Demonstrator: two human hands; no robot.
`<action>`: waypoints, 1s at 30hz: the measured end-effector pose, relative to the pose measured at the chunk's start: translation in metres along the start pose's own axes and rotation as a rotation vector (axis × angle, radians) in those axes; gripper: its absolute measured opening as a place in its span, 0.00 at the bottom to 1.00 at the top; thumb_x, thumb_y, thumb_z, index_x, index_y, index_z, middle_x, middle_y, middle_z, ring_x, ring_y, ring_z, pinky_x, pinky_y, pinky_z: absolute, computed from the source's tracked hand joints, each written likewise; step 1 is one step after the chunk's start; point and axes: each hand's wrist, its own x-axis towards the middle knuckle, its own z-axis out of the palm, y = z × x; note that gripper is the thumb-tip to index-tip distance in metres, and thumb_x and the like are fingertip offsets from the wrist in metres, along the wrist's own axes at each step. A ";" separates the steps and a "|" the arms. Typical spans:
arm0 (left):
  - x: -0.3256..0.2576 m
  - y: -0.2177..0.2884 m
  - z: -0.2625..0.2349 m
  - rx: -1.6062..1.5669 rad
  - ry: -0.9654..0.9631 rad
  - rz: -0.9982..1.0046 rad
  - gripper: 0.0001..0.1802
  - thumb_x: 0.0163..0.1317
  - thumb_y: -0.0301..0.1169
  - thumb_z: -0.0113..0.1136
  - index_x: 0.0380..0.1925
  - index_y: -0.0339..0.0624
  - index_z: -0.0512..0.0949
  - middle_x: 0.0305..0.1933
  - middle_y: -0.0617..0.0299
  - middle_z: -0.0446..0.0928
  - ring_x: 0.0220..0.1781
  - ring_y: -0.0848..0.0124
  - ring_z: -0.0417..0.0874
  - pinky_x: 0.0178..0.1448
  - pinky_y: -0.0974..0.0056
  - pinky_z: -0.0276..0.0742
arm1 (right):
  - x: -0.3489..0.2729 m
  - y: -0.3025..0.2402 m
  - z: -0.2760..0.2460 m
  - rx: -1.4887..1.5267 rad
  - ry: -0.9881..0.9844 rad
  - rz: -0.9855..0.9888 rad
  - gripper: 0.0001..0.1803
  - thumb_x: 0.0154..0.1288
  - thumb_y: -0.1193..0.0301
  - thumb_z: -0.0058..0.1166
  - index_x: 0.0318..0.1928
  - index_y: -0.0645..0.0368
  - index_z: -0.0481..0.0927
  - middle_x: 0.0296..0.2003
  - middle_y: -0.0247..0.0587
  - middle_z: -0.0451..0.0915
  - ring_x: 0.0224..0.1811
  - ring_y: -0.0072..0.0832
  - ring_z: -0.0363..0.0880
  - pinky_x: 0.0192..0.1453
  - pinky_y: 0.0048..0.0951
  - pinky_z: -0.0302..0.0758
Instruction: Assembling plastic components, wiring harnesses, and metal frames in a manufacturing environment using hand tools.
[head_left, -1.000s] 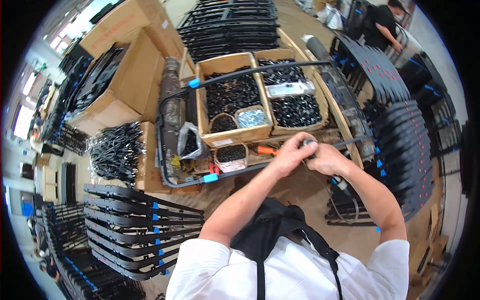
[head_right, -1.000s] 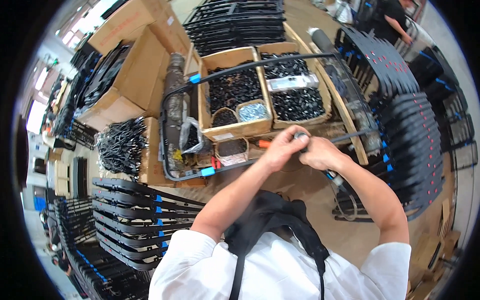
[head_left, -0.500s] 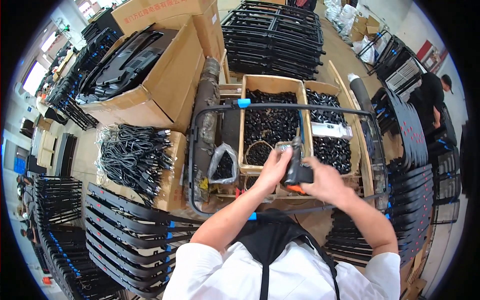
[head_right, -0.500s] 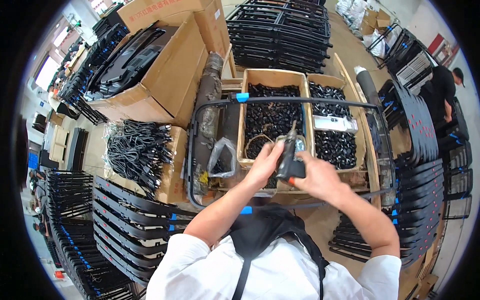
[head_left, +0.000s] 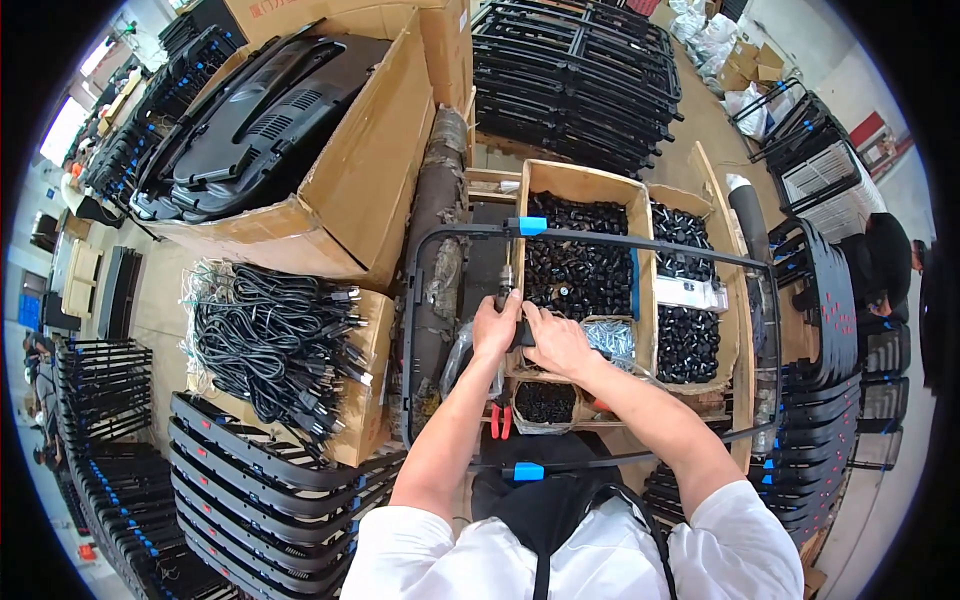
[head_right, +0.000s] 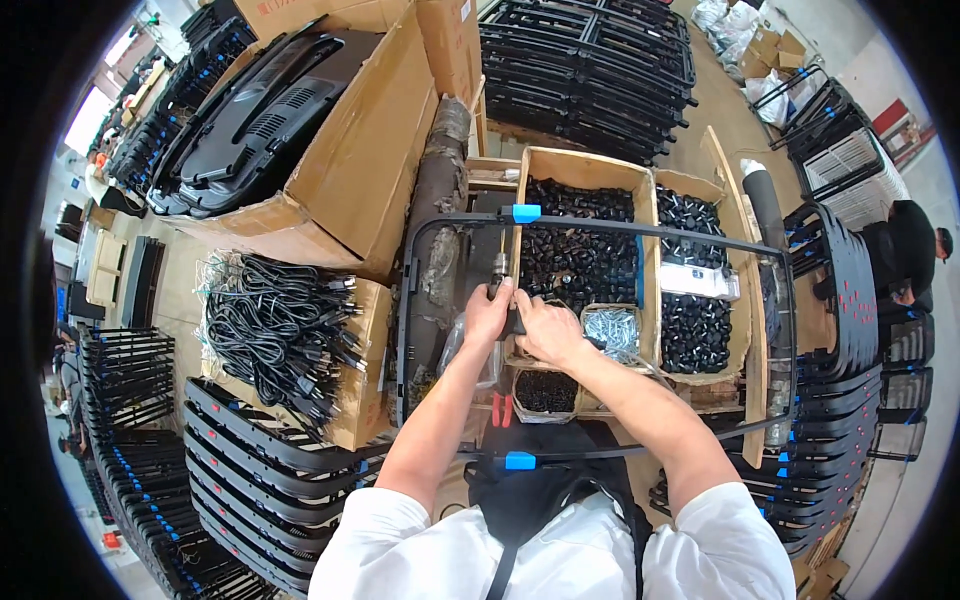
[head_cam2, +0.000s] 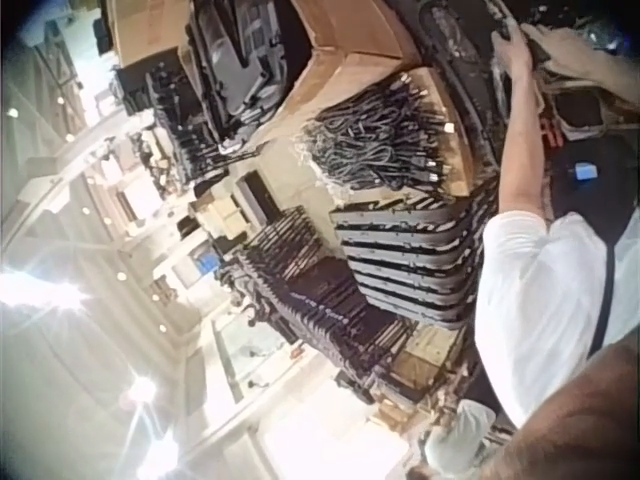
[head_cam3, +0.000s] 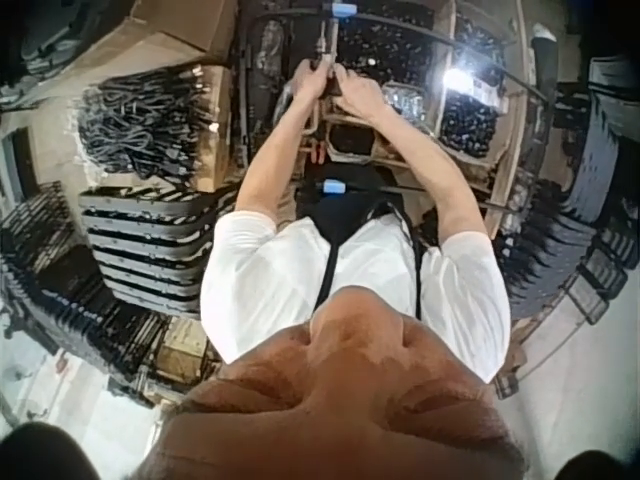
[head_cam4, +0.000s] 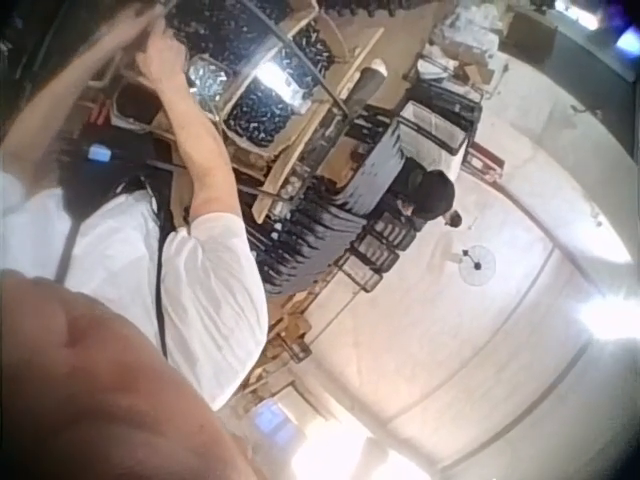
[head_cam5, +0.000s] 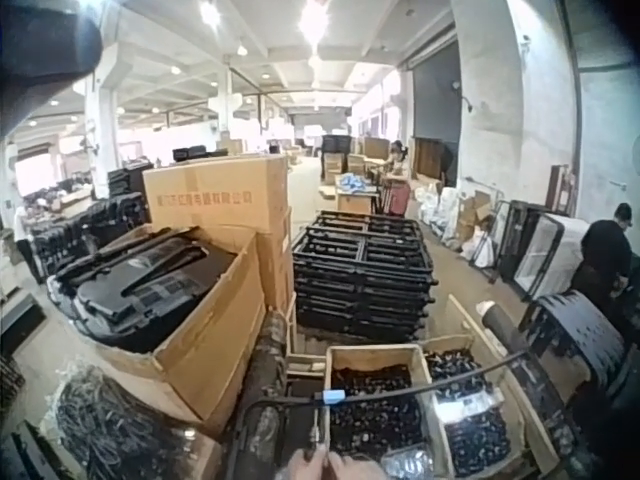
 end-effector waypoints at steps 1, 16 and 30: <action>0.004 -0.001 0.000 -0.024 -0.026 -0.014 0.38 0.70 0.62 0.63 0.47 0.30 0.83 0.47 0.40 0.88 0.52 0.46 0.89 0.57 0.48 0.79 | 0.004 0.001 0.000 0.007 -0.006 0.001 0.42 0.57 0.65 0.71 0.68 0.63 0.65 0.46 0.61 0.85 0.47 0.59 0.88 0.50 0.55 0.86; 0.015 0.007 0.007 0.048 -0.020 -0.008 0.38 0.71 0.62 0.61 0.51 0.30 0.81 0.51 0.36 0.86 0.56 0.43 0.88 0.61 0.47 0.79 | 0.016 0.024 0.008 0.045 0.016 -0.045 0.47 0.57 0.61 0.75 0.71 0.67 0.63 0.46 0.62 0.86 0.47 0.56 0.90 0.49 0.51 0.87; 0.019 0.032 0.009 0.230 -0.037 -0.029 0.39 0.74 0.59 0.57 0.58 0.26 0.72 0.55 0.26 0.83 0.60 0.31 0.84 0.66 0.39 0.78 | 0.026 0.041 0.011 0.195 0.023 -0.078 0.56 0.65 0.50 0.71 0.79 0.68 0.53 0.63 0.66 0.80 0.57 0.59 0.86 0.60 0.51 0.84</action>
